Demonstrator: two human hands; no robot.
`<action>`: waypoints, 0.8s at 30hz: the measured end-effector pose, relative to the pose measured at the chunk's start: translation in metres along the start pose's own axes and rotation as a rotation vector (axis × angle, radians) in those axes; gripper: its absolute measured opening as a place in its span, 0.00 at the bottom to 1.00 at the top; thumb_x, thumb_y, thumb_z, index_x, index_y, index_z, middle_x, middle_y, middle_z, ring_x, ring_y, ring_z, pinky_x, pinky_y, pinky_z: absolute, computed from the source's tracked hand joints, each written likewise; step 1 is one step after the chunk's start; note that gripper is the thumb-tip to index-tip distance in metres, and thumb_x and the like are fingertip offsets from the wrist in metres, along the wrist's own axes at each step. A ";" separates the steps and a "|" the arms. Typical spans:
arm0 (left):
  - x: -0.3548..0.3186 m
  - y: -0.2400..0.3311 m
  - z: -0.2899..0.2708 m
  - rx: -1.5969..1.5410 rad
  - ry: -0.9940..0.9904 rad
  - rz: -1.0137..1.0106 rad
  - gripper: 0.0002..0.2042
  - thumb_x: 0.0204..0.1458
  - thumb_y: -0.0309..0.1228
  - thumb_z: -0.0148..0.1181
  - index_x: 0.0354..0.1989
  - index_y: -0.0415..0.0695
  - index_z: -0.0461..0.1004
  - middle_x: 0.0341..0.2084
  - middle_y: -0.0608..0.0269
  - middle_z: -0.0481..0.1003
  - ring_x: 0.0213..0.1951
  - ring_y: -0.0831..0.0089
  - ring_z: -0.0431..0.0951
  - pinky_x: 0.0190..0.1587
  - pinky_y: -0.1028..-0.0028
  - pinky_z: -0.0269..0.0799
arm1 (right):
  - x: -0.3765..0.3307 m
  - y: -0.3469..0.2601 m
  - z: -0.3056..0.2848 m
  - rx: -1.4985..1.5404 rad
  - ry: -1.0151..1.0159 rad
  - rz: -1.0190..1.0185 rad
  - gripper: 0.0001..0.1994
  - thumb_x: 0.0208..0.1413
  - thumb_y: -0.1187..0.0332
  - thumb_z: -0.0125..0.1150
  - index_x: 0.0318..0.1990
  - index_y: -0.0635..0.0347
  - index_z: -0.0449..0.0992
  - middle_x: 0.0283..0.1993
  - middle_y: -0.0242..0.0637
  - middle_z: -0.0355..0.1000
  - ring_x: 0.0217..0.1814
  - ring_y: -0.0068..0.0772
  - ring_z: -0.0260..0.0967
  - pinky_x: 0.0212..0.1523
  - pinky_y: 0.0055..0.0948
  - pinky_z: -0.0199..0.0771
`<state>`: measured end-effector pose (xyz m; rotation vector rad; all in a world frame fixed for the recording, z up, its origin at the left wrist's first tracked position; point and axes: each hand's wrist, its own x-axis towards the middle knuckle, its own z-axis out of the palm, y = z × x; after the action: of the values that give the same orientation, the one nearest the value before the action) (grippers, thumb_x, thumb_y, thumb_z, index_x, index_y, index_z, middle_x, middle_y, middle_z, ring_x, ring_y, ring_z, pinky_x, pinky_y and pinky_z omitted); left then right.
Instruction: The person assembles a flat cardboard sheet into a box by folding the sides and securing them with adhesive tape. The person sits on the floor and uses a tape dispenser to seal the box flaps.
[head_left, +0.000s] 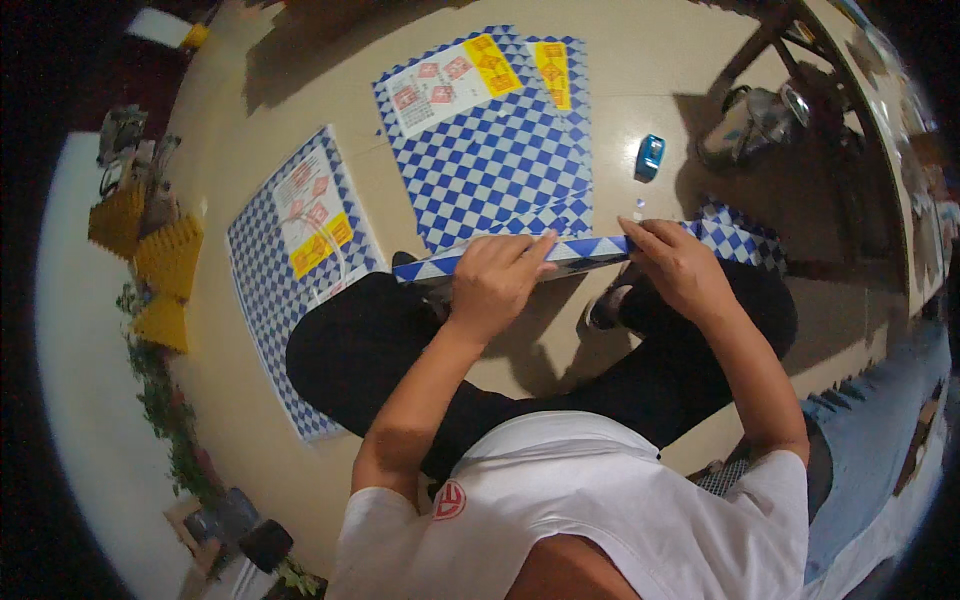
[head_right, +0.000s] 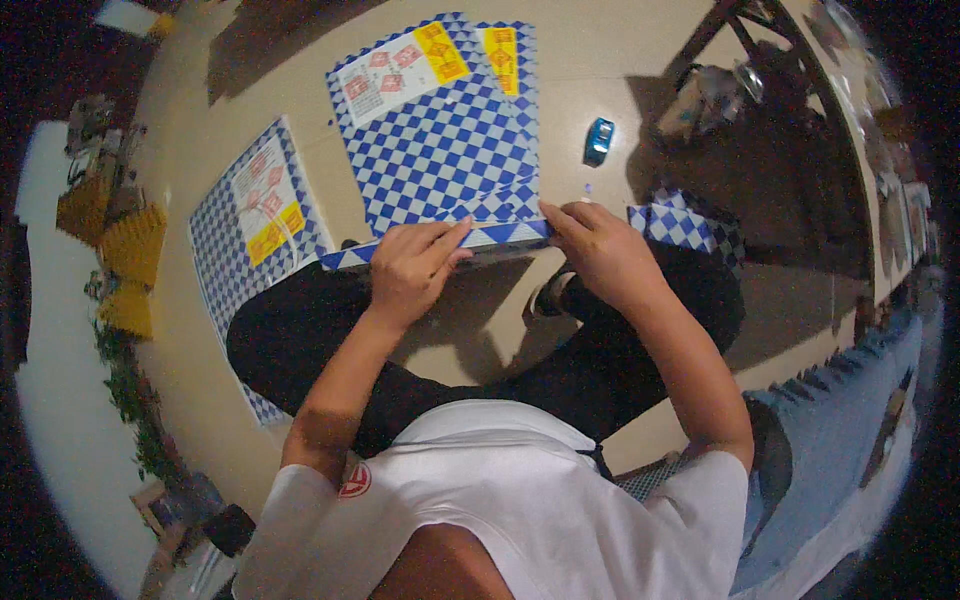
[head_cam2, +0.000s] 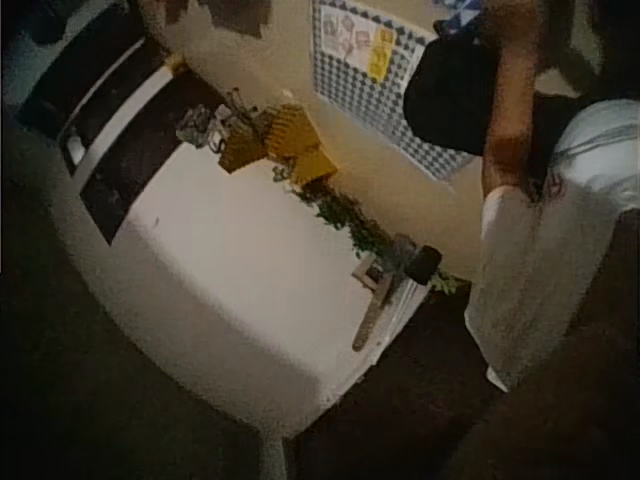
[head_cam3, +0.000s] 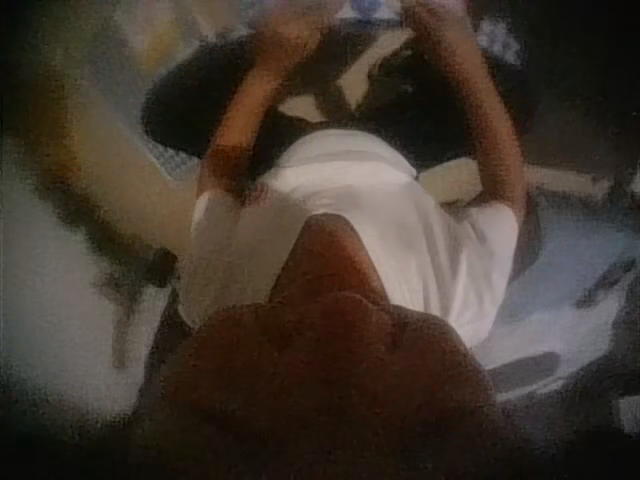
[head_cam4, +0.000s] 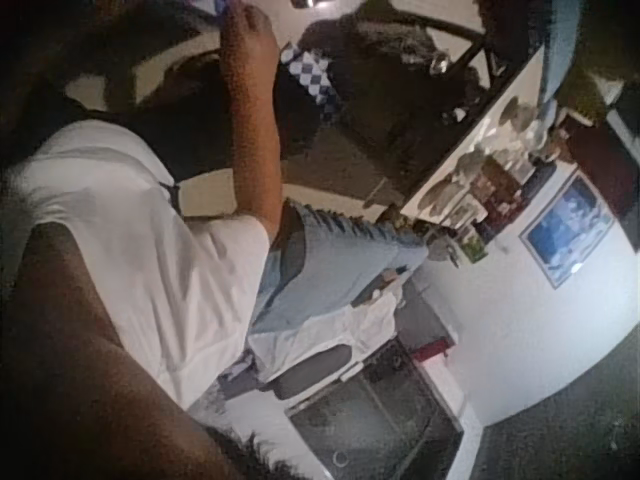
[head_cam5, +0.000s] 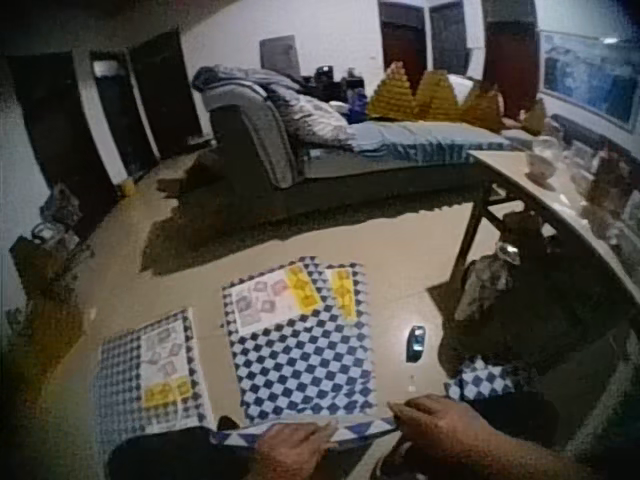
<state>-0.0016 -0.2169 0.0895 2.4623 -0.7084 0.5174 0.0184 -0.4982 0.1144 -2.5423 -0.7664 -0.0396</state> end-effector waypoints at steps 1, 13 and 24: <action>0.000 0.000 0.000 -0.002 -0.008 -0.003 0.20 0.47 0.34 0.72 0.52 0.48 0.84 0.36 0.62 0.82 0.37 0.64 0.80 0.41 0.65 0.72 | 0.001 -0.001 0.000 -0.022 0.021 -0.011 0.24 0.56 0.70 0.66 0.61 0.53 0.76 0.45 0.41 0.77 0.45 0.44 0.76 0.42 0.38 0.80; -0.006 -0.023 -0.006 0.000 0.005 -0.027 0.19 0.47 0.38 0.71 0.50 0.53 0.85 0.34 0.64 0.81 0.38 0.66 0.80 0.42 0.64 0.71 | 0.004 0.006 -0.003 0.030 -0.060 -0.030 0.23 0.52 0.74 0.69 0.58 0.51 0.80 0.44 0.42 0.78 0.42 0.43 0.78 0.41 0.35 0.79; -0.001 -0.033 -0.019 0.026 0.050 0.003 0.19 0.47 0.37 0.71 0.49 0.50 0.85 0.32 0.63 0.80 0.35 0.64 0.79 0.42 0.63 0.70 | 0.004 0.013 -0.002 0.103 -0.001 -0.002 0.23 0.55 0.72 0.68 0.60 0.50 0.77 0.46 0.41 0.77 0.46 0.45 0.77 0.43 0.37 0.81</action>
<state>0.0121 -0.1815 0.0918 2.4637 -0.6891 0.5911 0.0290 -0.5061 0.1110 -2.4442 -0.7515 0.0013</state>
